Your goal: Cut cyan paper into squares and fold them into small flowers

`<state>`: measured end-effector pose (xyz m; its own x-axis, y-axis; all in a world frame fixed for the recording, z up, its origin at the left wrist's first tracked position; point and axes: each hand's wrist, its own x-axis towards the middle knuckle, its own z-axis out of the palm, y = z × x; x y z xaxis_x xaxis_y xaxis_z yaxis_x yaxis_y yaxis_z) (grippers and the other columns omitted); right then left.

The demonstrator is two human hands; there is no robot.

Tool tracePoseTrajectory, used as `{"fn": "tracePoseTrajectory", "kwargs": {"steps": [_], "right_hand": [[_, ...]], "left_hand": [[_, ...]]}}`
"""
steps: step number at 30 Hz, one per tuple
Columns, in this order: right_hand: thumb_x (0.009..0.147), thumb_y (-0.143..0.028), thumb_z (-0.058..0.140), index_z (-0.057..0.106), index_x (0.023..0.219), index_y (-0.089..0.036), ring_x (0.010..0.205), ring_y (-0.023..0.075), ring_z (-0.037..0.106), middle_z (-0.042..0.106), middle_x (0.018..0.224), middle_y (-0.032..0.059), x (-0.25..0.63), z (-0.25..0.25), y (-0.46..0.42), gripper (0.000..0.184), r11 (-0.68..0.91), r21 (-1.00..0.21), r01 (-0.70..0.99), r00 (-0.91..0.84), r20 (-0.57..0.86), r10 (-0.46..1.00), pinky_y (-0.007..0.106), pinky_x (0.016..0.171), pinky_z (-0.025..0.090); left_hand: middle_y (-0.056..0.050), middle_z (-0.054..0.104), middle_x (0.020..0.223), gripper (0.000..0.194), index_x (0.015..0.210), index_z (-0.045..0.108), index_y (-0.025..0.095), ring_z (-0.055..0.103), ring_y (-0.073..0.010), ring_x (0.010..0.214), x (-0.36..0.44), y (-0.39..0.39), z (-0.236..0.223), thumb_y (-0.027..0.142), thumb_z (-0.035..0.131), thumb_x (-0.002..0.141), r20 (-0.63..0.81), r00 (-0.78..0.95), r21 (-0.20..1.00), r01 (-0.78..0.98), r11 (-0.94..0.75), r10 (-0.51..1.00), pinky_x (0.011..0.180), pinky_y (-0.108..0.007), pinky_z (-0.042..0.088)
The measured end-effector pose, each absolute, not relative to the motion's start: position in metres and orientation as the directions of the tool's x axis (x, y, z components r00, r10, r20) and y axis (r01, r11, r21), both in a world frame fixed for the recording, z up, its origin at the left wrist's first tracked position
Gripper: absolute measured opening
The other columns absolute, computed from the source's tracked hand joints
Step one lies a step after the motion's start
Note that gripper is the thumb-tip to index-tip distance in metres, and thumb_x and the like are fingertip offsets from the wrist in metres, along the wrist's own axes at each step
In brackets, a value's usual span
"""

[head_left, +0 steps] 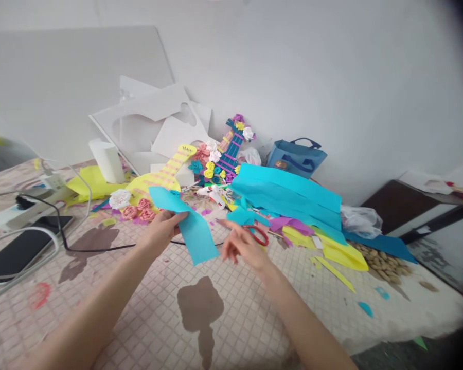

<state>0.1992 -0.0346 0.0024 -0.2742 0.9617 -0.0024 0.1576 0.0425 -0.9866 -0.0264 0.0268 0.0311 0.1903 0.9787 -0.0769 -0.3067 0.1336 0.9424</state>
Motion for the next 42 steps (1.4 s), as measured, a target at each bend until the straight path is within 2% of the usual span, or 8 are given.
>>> {"fn": "tracePoseTrajectory", "kwargs": {"steps": [4, 8, 12, 15, 23, 29, 37, 42], "right_hand": [[0.084, -0.07, 0.035, 0.038, 0.133, -0.024, 0.046, 0.0134, 0.061, 0.072, 0.083, 0.0075, 0.162, -0.003, -0.041, 0.067, -0.213, -0.952, -0.219, -0.508, -0.075, 0.858, 0.023, 0.041, 0.044], [0.079, -0.066, 0.05, 0.061, 0.1, -0.017, 0.065, 0.0166, 0.068, 0.071, 0.094, 0.0106, 0.156, -0.002, -0.024, 0.055, -0.193, -0.925, -0.326, -0.314, -0.087, 0.945, 0.024, 0.048, 0.05], [0.074, -0.059, 0.062, 0.066, 0.09, -0.015, 0.061, 0.0151, 0.065, 0.067, 0.07, 0.0039, 0.162, 0.003, 0.003, 0.047, -0.104, -0.931, -0.35, -0.128, -0.063, 0.99, 0.025, 0.052, 0.052], [0.07, -0.045, 0.072, 0.064, 0.095, -0.02, 0.065, 0.0129, 0.063, 0.068, 0.077, 0.0006, 0.166, 0.004, 0.014, 0.037, -0.049, -0.923, -0.382, -0.062, -0.027, 0.998, 0.024, 0.058, 0.052], [0.067, -0.029, 0.075, 0.047, 0.115, -0.03, 0.082, 0.0155, 0.068, 0.071, 0.095, -0.0005, 0.169, 0.0, 0.002, 0.056, -0.038, -0.749, -0.661, 0.016, -0.064, 0.998, 0.028, 0.072, 0.052], [0.06, -0.033, 0.079, 0.054, 0.094, -0.024, 0.067, 0.015, 0.065, 0.069, 0.079, -0.0006, 0.166, 0.0, -0.003, 0.043, -0.154, -0.794, -0.588, -0.022, -0.174, 0.985, 0.026, 0.059, 0.05], [0.069, -0.034, 0.073, 0.063, 0.093, -0.023, 0.055, 0.0113, 0.056, 0.059, 0.061, -0.0053, 0.164, 0.001, -0.015, 0.028, -0.137, -0.914, -0.382, -0.053, -0.127, 0.991, 0.023, 0.053, 0.047], [0.075, -0.054, 0.062, 0.064, 0.097, -0.023, 0.059, 0.0128, 0.056, 0.058, 0.065, -0.0031, 0.16, 0.0, -0.016, 0.038, -0.149, -0.919, -0.365, -0.18, -0.088, 0.98, 0.027, 0.055, 0.048]], "left_hand": [[-0.007, 0.072, 0.079, 0.025, 0.077, 0.067, 0.015, 0.066, -0.0215, 0.075, -0.028, 0.018, 0.038, 0.038, 0.072, 0.07, 0.155, 0.173, 0.981, -0.144, -0.131, 0.973, 0.075, -0.033, 0.053], [-0.008, 0.072, 0.089, 0.025, 0.082, 0.07, 0.017, 0.064, -0.0258, 0.086, -0.032, 0.013, 0.04, 0.041, 0.068, 0.072, 0.401, 0.219, 0.908, 0.037, -0.418, 0.89, 0.082, -0.037, 0.05], [-0.008, 0.069, 0.083, 0.03, 0.084, 0.069, 0.019, 0.062, -0.023, 0.082, -0.035, 0.011, 0.04, 0.047, 0.058, 0.08, 0.562, 0.299, 0.807, 0.008, -0.591, 0.771, 0.078, -0.035, 0.049], [-0.008, 0.066, 0.081, 0.027, 0.083, 0.068, 0.019, 0.062, -0.0222, 0.081, -0.033, 0.009, 0.039, 0.044, 0.061, 0.079, 0.629, 0.431, 0.72, -0.007, -0.694, 0.647, 0.079, -0.035, 0.047], [-0.009, 0.064, 0.102, 0.004, 0.082, 0.065, 0.02, 0.06, -0.0216, 0.096, -0.028, 0.008, 0.029, 0.018, 0.063, 0.08, 0.682, 0.429, 0.565, 0.205, -0.799, 0.593, 0.085, -0.035, 0.046], [-0.01, 0.063, 0.111, 0.015, 0.082, 0.065, 0.021, 0.057, -0.022, 0.106, -0.022, 0.003, 0.027, 0.012, 0.054, 0.084, 0.688, 0.544, 0.44, 0.215, -0.872, 0.481, 0.089, -0.038, 0.045], [-0.008, 0.068, 0.1, 0.007, 0.083, 0.063, 0.02, 0.063, -0.021, 0.092, -0.018, 0.003, 0.017, 0.015, 0.061, 0.079, 0.631, 0.405, 0.614, 0.261, -0.745, 0.662, 0.081, -0.035, 0.049], [-0.008, 0.068, 0.103, 0.008, 0.085, 0.063, 0.02, 0.062, -0.0213, 0.096, -0.019, 0.001, 0.022, 0.015, 0.059, 0.08, 0.642, 0.471, 0.572, 0.232, -0.787, 0.605, 0.086, -0.036, 0.048]]}}
